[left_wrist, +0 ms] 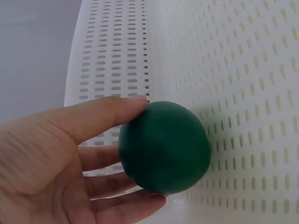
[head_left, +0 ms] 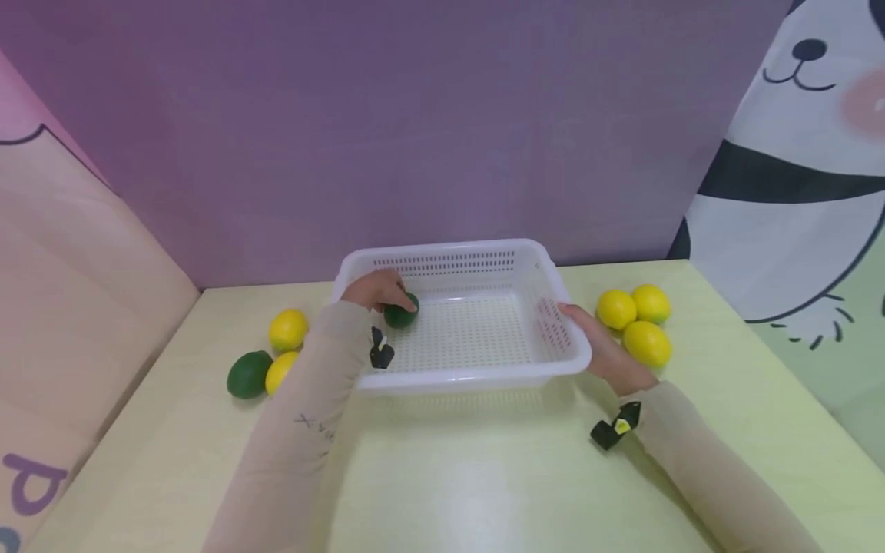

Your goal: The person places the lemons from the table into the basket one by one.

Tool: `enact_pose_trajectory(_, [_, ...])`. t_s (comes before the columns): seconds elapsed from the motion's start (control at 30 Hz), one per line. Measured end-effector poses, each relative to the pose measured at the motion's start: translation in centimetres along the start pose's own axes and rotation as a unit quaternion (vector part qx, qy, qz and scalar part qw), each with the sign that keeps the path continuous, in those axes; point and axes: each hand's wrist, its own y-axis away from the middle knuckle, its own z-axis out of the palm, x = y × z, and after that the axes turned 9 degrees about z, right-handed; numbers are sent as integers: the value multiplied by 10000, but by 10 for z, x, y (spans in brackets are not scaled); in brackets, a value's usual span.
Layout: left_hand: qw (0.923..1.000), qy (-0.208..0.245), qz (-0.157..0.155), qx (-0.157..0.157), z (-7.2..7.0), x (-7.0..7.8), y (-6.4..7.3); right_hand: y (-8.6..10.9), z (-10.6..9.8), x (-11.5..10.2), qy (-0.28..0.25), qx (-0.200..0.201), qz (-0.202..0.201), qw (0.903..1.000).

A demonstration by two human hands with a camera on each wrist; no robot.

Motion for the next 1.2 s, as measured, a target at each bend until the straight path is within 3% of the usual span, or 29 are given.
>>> enact_pose_trajectory(0.47, [9988,338,345,-87,-8,0,1,0,0,0,-62,-147,-105,9998])
enact_pose_trajectory(0.77, [9953,845,459,130,-17,2,3,1,1,-1,-43,-77,-65,9999])
enact_pose_trajectory(1.2, [9932,949,638,215,-45,7,26,2,2,0,-116,-108,-29,9999])
